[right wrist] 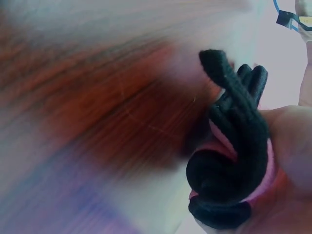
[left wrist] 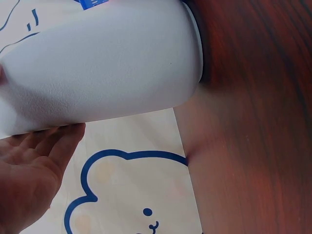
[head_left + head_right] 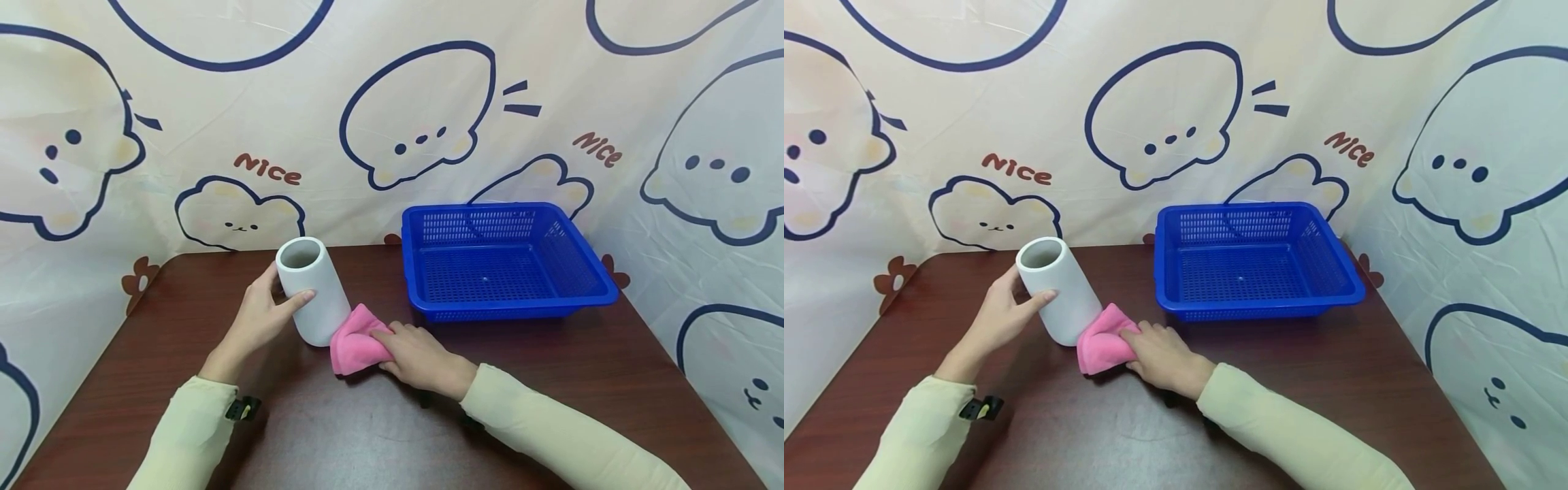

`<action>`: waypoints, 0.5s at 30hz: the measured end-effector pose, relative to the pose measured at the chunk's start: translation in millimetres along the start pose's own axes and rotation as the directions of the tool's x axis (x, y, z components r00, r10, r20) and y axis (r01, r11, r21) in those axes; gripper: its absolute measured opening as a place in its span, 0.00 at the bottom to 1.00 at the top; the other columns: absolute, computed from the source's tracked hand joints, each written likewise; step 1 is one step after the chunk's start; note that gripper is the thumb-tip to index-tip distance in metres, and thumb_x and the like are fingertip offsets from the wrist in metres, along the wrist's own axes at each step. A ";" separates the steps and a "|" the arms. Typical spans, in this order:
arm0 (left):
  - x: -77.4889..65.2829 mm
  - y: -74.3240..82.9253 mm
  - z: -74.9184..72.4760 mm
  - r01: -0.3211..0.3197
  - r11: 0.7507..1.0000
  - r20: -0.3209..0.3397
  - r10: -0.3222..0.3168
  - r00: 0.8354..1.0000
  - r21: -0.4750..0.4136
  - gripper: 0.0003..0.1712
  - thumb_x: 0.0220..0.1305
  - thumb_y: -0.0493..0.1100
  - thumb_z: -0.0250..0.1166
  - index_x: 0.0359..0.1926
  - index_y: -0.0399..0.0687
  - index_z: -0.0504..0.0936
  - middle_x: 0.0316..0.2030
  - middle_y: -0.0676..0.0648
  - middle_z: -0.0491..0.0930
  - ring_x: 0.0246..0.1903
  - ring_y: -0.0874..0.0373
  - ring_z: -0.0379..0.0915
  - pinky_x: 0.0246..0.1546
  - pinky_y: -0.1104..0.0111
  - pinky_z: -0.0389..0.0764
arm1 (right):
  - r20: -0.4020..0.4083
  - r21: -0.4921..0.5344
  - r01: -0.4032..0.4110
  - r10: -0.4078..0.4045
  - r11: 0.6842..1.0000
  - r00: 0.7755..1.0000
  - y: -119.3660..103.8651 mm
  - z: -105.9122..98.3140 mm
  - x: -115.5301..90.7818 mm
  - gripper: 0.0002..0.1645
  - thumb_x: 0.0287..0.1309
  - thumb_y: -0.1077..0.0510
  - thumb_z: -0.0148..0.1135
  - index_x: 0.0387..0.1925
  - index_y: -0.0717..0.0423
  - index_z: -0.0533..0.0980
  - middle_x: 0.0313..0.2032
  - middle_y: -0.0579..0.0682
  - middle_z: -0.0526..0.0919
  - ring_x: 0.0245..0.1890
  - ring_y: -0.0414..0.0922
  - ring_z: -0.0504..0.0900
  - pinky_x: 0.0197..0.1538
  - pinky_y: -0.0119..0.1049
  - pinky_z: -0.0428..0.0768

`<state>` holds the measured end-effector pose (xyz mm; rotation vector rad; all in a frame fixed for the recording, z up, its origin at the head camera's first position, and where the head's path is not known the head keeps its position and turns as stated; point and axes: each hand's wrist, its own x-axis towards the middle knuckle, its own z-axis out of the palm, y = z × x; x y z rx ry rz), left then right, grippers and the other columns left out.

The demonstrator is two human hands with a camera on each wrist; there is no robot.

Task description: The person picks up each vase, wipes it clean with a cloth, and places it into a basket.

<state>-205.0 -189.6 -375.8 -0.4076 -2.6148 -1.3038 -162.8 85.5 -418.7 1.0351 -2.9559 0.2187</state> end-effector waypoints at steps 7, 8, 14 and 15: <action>-0.1 0.5 0.0 -0.001 1.000 -0.003 0.001 1.000 0.002 0.41 0.60 0.56 0.67 0.70 0.54 0.61 0.59 0.40 0.75 0.53 0.43 0.77 0.51 0.46 0.80 | 0.001 -0.003 -0.020 0.020 1.000 1.000 0.1 -4.5 -4.7 0.32 0.62 0.44 0.61 0.65 0.46 0.68 0.46 0.51 0.81 0.41 0.47 0.81 0.44 0.42 0.81; 0.0 0.5 0.0 -0.001 1.000 -0.004 0.001 1.000 0.003 0.41 0.60 0.56 0.67 0.70 0.54 0.61 0.59 0.40 0.75 0.53 0.43 0.77 0.51 0.46 0.80 | -0.002 -0.002 -0.019 0.019 1.000 1.000 0.1 -5.2 -5.4 0.32 0.62 0.44 0.61 0.65 0.46 0.68 0.46 0.51 0.81 0.41 0.47 0.81 0.44 0.42 0.81; 0.1 0.0 0.2 0.005 1.000 -0.005 -0.005 1.000 0.000 0.41 0.60 0.56 0.67 0.70 0.53 0.61 0.59 0.40 0.74 0.54 0.43 0.77 0.52 0.46 0.80 | -0.034 0.006 -0.005 0.006 1.000 0.999 0.9 -10.9 -9.3 0.31 0.61 0.44 0.62 0.64 0.47 0.69 0.43 0.50 0.81 0.40 0.46 0.81 0.42 0.42 0.81; 0.1 0.1 0.2 0.006 1.000 -0.005 -0.006 1.000 -0.001 0.41 0.60 0.56 0.67 0.70 0.53 0.61 0.59 0.40 0.74 0.54 0.43 0.77 0.52 0.46 0.80 | -0.042 0.003 -0.002 0.003 1.000 0.999 1.0 -11.8 -9.9 0.31 0.61 0.45 0.62 0.64 0.47 0.69 0.43 0.50 0.81 0.40 0.47 0.81 0.42 0.42 0.81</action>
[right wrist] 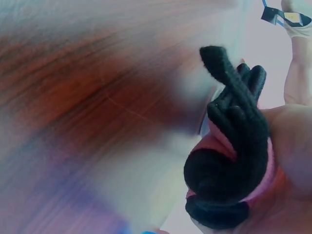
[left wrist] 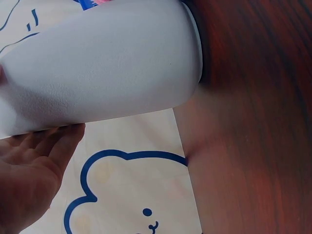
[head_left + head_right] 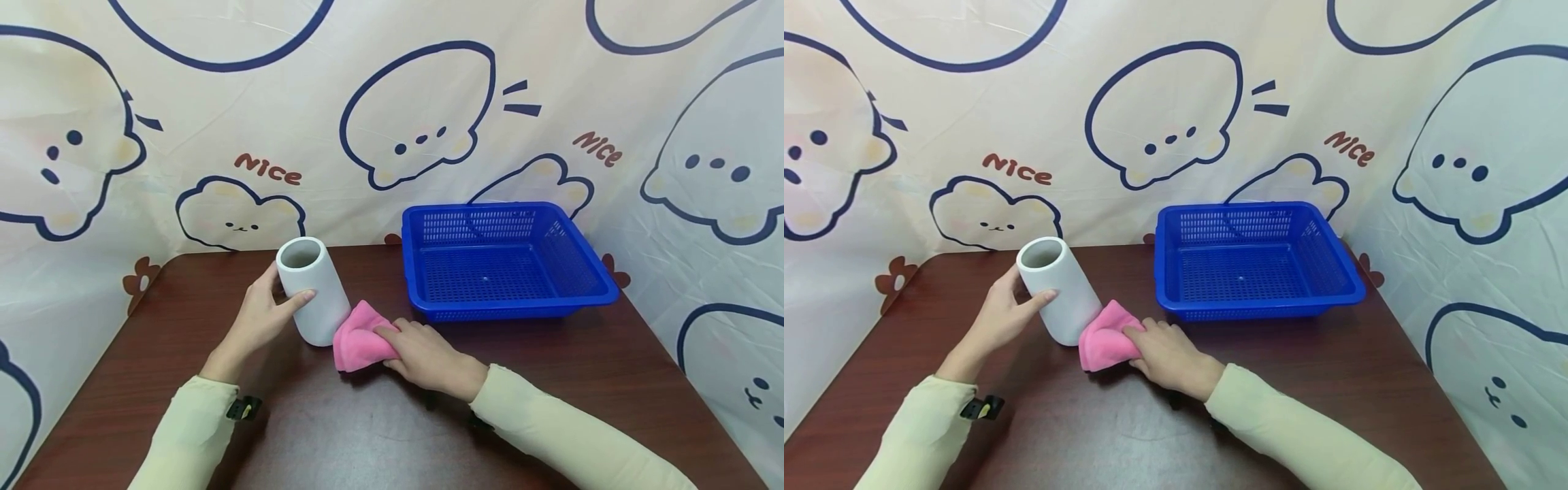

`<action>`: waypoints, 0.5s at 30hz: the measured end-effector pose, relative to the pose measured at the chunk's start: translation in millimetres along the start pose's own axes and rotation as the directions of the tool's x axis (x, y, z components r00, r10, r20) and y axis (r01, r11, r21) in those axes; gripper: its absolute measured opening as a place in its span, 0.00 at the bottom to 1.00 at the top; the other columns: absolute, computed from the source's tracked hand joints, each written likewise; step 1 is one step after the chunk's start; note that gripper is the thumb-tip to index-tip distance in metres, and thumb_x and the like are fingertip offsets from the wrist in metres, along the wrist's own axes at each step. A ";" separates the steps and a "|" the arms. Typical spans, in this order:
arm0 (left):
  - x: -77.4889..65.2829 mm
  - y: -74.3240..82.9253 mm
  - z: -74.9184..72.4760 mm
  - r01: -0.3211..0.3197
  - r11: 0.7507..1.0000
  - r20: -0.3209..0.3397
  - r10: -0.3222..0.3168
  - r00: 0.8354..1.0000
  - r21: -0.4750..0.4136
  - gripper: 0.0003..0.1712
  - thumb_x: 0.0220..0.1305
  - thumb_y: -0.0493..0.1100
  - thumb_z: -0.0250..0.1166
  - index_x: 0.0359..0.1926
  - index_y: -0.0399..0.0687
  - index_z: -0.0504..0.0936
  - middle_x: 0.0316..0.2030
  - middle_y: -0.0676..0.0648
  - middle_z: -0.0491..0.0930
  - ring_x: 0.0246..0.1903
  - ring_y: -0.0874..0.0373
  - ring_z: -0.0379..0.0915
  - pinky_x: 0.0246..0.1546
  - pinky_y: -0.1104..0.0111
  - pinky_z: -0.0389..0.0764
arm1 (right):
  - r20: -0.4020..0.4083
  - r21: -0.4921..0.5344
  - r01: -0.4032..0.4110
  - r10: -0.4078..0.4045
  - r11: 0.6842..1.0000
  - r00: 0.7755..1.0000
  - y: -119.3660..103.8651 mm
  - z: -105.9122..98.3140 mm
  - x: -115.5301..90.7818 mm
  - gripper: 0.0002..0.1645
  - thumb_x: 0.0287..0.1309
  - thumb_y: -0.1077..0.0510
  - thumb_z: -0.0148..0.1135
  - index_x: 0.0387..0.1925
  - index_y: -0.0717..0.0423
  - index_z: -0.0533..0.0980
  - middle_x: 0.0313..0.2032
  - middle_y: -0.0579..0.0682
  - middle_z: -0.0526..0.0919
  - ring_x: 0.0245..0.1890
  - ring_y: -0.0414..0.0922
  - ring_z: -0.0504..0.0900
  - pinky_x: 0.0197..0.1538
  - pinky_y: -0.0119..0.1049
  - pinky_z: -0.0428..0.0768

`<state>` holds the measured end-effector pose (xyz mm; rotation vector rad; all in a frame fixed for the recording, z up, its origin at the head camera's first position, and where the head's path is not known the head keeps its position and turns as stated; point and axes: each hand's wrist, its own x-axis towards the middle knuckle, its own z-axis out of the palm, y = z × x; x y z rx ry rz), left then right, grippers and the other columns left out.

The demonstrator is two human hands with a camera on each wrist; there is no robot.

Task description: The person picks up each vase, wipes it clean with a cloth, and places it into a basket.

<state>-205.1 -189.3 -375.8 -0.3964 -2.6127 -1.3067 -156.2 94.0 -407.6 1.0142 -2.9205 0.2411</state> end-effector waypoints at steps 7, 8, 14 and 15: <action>0.8 -0.5 0.8 -0.046 0.999 -0.013 0.046 0.999 -0.007 0.39 0.60 0.53 0.68 0.69 0.53 0.62 0.57 0.42 0.76 0.52 0.47 0.78 0.50 0.50 0.81 | -0.013 -0.017 0.005 -0.005 1.000 1.000 -1.1 -5.7 -3.4 0.32 0.60 0.44 0.63 0.65 0.45 0.68 0.44 0.50 0.81 0.42 0.46 0.81 0.44 0.43 0.80; 1.0 -0.9 1.0 -0.052 0.999 -0.014 0.052 0.999 -0.008 0.39 0.60 0.52 0.68 0.69 0.52 0.63 0.57 0.42 0.76 0.52 0.48 0.78 0.50 0.50 0.81 | -0.015 -0.017 0.007 -0.007 1.000 1.000 -1.5 -6.4 -4.0 0.32 0.61 0.44 0.62 0.65 0.45 0.68 0.44 0.50 0.81 0.42 0.46 0.80 0.44 0.43 0.80; 1.1 -1.7 0.5 -0.048 0.999 -0.010 0.048 0.999 -0.009 0.39 0.60 0.53 0.67 0.69 0.53 0.63 0.57 0.42 0.76 0.51 0.48 0.78 0.50 0.51 0.81 | -0.033 -0.015 0.019 -0.020 1.000 0.999 -4.3 -12.3 -8.0 0.32 0.60 0.44 0.63 0.65 0.44 0.68 0.44 0.49 0.81 0.42 0.46 0.80 0.43 0.42 0.80; 1.1 -1.7 0.4 -0.047 0.999 -0.009 0.047 0.999 -0.011 0.39 0.60 0.53 0.68 0.69 0.53 0.63 0.57 0.42 0.76 0.51 0.48 0.78 0.50 0.51 0.81 | -0.040 -0.014 0.023 -0.023 1.000 0.999 -4.7 -13.8 -8.8 0.32 0.60 0.44 0.63 0.64 0.44 0.68 0.44 0.49 0.81 0.41 0.46 0.81 0.43 0.42 0.80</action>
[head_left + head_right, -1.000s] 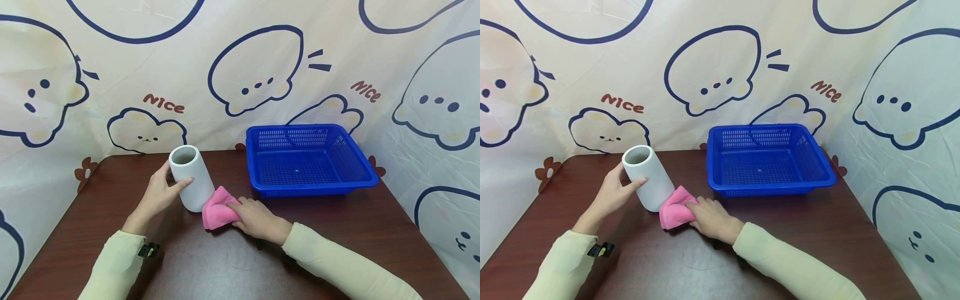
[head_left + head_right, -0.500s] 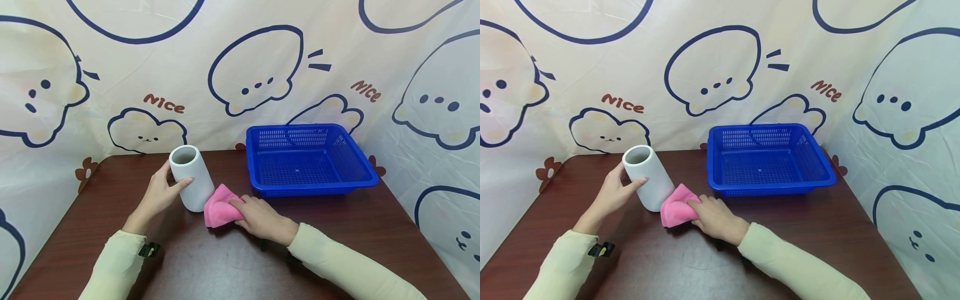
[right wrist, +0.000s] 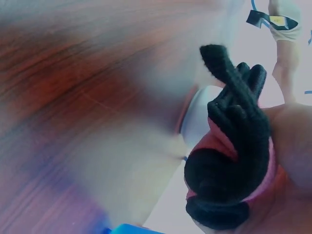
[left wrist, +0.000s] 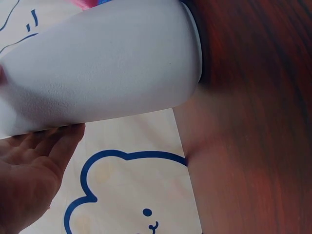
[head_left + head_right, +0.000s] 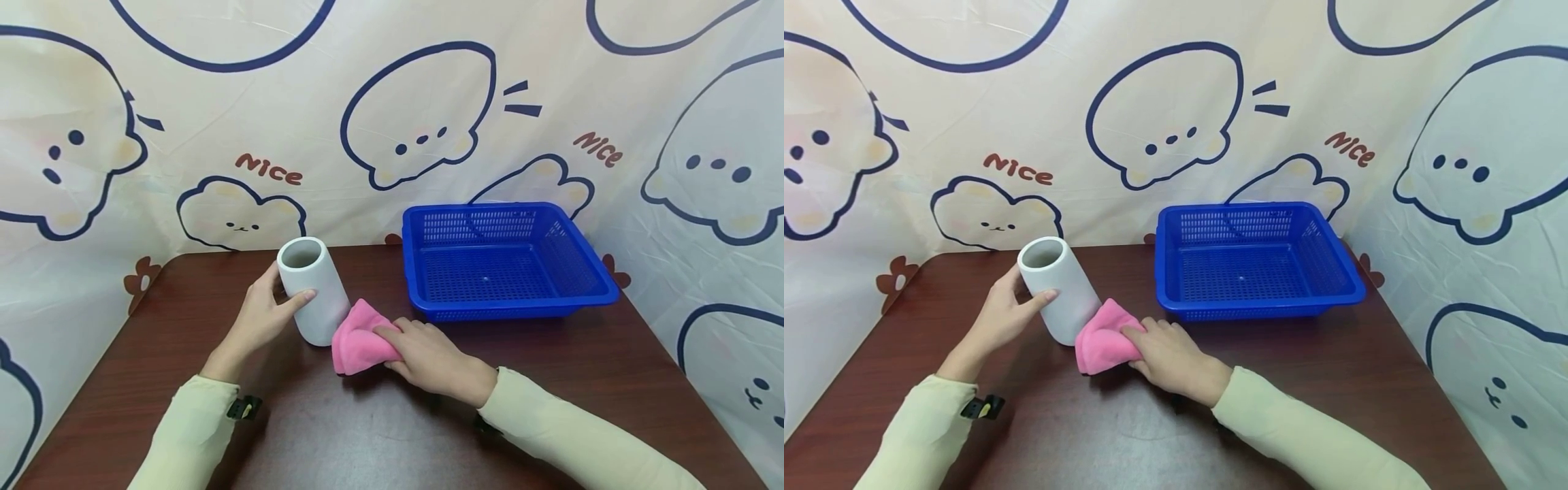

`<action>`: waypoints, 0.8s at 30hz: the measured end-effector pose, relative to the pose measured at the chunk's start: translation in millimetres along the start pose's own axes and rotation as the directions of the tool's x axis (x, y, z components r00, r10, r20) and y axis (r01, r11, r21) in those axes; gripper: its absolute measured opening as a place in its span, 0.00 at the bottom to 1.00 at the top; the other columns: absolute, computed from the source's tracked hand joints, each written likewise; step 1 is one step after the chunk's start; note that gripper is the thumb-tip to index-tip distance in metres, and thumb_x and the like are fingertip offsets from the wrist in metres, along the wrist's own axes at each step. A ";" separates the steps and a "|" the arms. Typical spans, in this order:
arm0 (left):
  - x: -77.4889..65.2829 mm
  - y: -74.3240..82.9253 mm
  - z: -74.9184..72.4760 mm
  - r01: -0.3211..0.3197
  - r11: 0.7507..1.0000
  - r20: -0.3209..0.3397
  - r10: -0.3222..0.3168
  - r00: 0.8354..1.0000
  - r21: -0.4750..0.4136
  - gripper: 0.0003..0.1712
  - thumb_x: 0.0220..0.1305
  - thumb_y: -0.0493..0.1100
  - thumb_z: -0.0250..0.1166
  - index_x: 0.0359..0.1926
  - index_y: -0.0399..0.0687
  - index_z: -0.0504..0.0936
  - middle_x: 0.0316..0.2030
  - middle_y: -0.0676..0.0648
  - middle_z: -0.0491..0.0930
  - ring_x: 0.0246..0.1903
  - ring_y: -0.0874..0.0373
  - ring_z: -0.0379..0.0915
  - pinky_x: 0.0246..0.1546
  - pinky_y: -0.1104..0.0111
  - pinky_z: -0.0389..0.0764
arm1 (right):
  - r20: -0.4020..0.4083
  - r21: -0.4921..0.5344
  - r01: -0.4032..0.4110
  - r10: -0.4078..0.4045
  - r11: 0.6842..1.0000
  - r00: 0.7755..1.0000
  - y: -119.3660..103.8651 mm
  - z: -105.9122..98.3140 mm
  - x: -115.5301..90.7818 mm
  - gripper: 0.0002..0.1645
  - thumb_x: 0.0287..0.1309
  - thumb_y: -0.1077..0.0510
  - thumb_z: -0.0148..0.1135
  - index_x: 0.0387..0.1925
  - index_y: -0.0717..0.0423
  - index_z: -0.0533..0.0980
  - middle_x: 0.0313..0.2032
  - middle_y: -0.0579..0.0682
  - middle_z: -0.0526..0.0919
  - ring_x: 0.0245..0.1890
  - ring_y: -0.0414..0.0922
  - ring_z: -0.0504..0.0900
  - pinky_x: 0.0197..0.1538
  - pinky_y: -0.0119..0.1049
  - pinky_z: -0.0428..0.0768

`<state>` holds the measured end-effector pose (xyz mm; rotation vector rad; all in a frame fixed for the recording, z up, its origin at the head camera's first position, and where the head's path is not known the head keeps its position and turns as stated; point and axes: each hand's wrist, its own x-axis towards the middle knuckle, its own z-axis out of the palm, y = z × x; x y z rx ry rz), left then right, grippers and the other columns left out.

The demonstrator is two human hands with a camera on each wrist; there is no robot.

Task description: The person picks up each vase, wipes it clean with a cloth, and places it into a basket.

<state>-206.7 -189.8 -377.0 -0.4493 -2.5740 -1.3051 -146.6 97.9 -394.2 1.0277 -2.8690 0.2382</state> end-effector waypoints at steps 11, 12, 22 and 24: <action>-0.5 0.2 0.4 0.000 1.000 -0.002 0.000 1.000 -0.023 0.38 0.60 0.52 0.68 0.68 0.54 0.63 0.56 0.42 0.77 0.52 0.48 0.78 0.51 0.50 0.81 | -0.066 0.007 0.032 -0.031 0.999 0.997 0.4 -16.9 -3.8 0.32 0.59 0.46 0.64 0.63 0.45 0.68 0.44 0.49 0.80 0.43 0.45 0.80 0.42 0.42 0.80; -0.5 0.0 0.4 0.001 1.000 -0.001 -0.002 1.000 -0.023 0.38 0.60 0.52 0.68 0.68 0.54 0.63 0.56 0.42 0.77 0.52 0.48 0.78 0.51 0.50 0.81 | -0.067 0.012 0.030 -0.029 0.999 0.997 0.6 -17.9 -3.5 0.32 0.59 0.46 0.64 0.63 0.44 0.68 0.44 0.49 0.81 0.43 0.45 0.80 0.43 0.42 0.80; 0.2 -1.9 0.4 0.018 0.999 0.016 -0.018 1.000 -0.028 0.39 0.60 0.55 0.67 0.69 0.55 0.62 0.58 0.41 0.75 0.52 0.45 0.77 0.51 0.47 0.80 | -0.102 0.056 0.019 -0.013 0.998 0.995 2.6 -28.1 -0.3 0.31 0.61 0.46 0.63 0.65 0.41 0.67 0.45 0.47 0.80 0.43 0.45 0.80 0.44 0.41 0.79; 0.0 -2.1 0.6 0.017 0.999 0.017 -0.016 1.000 -0.030 0.39 0.60 0.55 0.67 0.69 0.55 0.62 0.58 0.41 0.75 0.52 0.45 0.77 0.51 0.47 0.80 | -0.109 0.066 0.016 -0.009 0.998 0.994 3.2 -30.4 0.6 0.31 0.61 0.46 0.63 0.65 0.41 0.67 0.45 0.47 0.80 0.43 0.44 0.80 0.43 0.41 0.79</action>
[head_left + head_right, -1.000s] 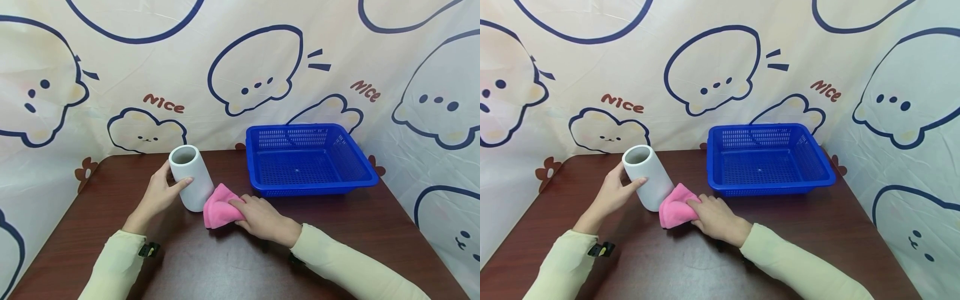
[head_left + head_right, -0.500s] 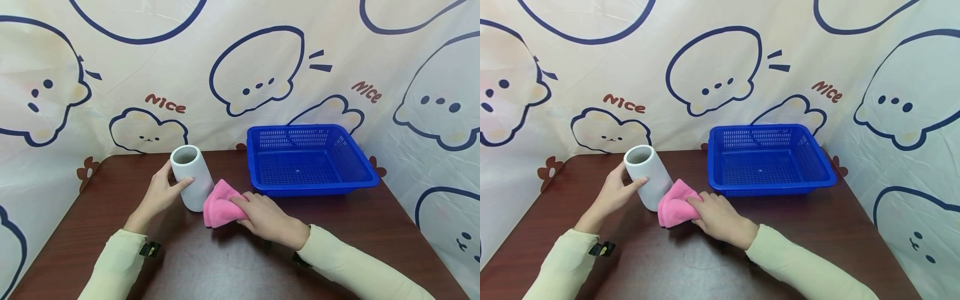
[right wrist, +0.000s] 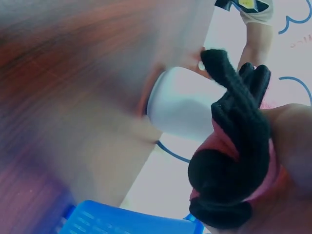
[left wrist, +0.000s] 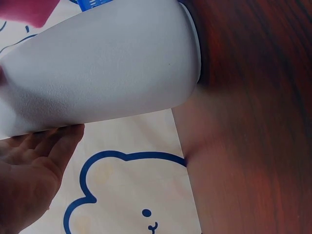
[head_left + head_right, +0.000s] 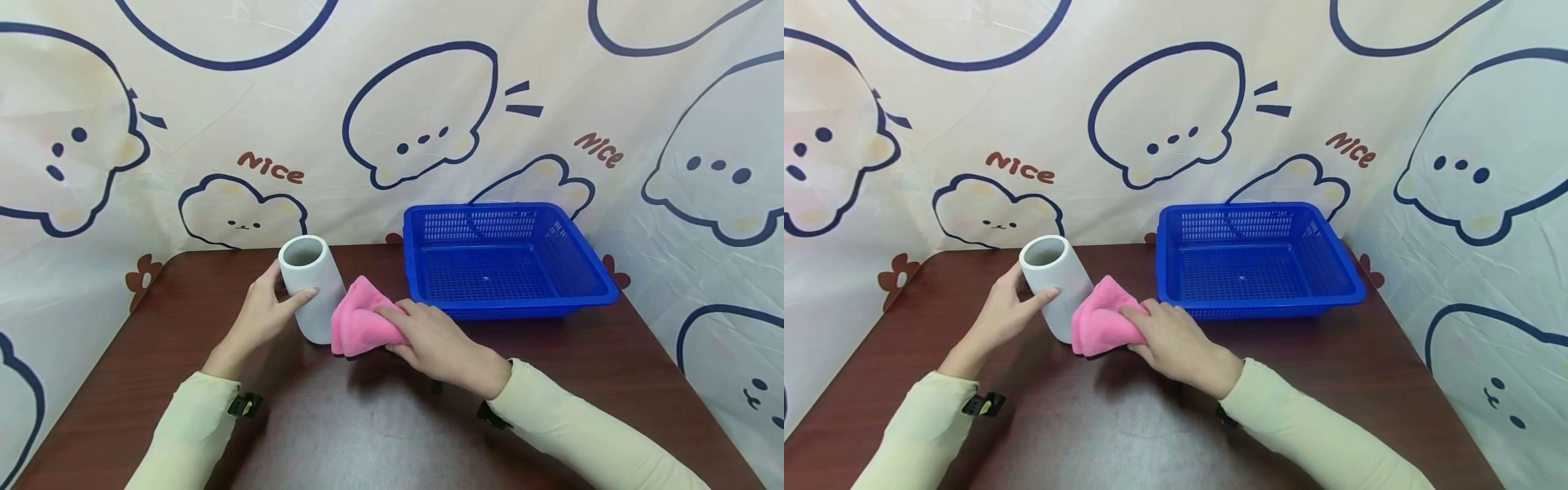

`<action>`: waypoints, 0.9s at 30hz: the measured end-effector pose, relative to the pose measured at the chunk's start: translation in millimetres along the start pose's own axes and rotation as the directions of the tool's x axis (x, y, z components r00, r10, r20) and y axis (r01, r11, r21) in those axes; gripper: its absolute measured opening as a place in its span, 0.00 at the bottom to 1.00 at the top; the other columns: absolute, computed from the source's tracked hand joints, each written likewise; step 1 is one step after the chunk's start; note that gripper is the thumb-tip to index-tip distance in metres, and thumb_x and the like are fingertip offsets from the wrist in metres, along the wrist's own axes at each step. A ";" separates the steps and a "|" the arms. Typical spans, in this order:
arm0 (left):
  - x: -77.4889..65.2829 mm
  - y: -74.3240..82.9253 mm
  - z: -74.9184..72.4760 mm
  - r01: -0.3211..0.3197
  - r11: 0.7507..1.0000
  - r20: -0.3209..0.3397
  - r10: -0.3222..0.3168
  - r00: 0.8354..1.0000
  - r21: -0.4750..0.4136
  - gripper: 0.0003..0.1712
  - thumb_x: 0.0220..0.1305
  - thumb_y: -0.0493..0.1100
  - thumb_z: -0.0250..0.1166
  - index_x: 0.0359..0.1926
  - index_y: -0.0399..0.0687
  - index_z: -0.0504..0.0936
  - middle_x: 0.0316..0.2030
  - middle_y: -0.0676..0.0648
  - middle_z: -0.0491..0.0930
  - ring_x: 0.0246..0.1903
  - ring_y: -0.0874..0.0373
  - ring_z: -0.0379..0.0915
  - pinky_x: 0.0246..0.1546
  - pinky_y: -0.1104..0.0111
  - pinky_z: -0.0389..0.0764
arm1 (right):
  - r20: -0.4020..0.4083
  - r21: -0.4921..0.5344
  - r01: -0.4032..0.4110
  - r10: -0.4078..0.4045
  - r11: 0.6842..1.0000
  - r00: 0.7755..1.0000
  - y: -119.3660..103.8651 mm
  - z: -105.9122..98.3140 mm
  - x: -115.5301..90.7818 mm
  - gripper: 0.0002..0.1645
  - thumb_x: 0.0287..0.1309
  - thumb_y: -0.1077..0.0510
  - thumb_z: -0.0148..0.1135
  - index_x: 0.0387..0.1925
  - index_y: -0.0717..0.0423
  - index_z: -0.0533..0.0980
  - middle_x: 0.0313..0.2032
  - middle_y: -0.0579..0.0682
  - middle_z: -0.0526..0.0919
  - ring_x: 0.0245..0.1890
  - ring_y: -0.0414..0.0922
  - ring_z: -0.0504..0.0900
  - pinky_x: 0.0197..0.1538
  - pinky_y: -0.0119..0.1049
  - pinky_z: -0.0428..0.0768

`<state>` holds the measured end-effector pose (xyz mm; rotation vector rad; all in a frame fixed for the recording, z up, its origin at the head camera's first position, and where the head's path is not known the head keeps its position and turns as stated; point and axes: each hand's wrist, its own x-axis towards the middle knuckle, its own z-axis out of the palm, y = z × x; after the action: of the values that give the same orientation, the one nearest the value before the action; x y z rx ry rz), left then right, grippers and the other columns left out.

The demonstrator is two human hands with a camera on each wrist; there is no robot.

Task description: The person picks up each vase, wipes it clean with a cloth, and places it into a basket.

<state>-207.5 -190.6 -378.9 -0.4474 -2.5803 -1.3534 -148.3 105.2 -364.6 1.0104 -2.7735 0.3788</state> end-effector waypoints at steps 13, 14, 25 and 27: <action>0.1 -1.1 0.5 -0.003 1.000 -0.001 0.003 1.000 -0.007 0.39 0.59 0.54 0.68 0.69 0.55 0.62 0.58 0.42 0.75 0.53 0.45 0.77 0.52 0.47 0.80 | -0.008 0.058 -0.033 0.033 0.998 0.999 1.9 -8.7 8.3 0.33 0.61 0.46 0.62 0.67 0.39 0.64 0.50 0.47 0.80 0.46 0.44 0.79 0.47 0.40 0.79; 0.0 -1.3 0.5 -0.003 1.000 -0.001 0.003 1.000 -0.005 0.40 0.59 0.54 0.68 0.69 0.55 0.62 0.58 0.42 0.75 0.53 0.44 0.77 0.51 0.47 0.80 | -0.011 0.062 -0.033 0.034 0.998 0.999 2.0 -8.8 8.9 0.33 0.61 0.46 0.62 0.67 0.39 0.64 0.50 0.47 0.79 0.46 0.44 0.79 0.47 0.40 0.79; -0.9 1.1 -0.7 -0.002 1.000 -0.001 0.002 1.000 0.007 0.40 0.59 0.54 0.68 0.69 0.54 0.61 0.59 0.41 0.74 0.53 0.44 0.77 0.52 0.46 0.80 | -0.066 0.075 -0.018 0.023 0.997 0.998 -1.5 -11.1 20.6 0.31 0.62 0.46 0.61 0.66 0.39 0.65 0.52 0.45 0.78 0.46 0.42 0.77 0.46 0.38 0.78; -0.6 1.3 -0.8 -0.005 1.000 -0.003 0.005 1.000 0.006 0.41 0.59 0.54 0.68 0.70 0.54 0.61 0.59 0.42 0.74 0.53 0.44 0.77 0.53 0.46 0.79 | -0.082 0.071 -0.013 0.019 0.997 0.996 -2.5 -11.1 23.3 0.31 0.62 0.46 0.61 0.65 0.39 0.66 0.53 0.46 0.78 0.47 0.43 0.78 0.46 0.39 0.78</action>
<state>-206.5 -190.6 -377.7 -0.4499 -2.5791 -1.3430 -163.5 92.5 -348.0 0.9655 -2.7129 0.5114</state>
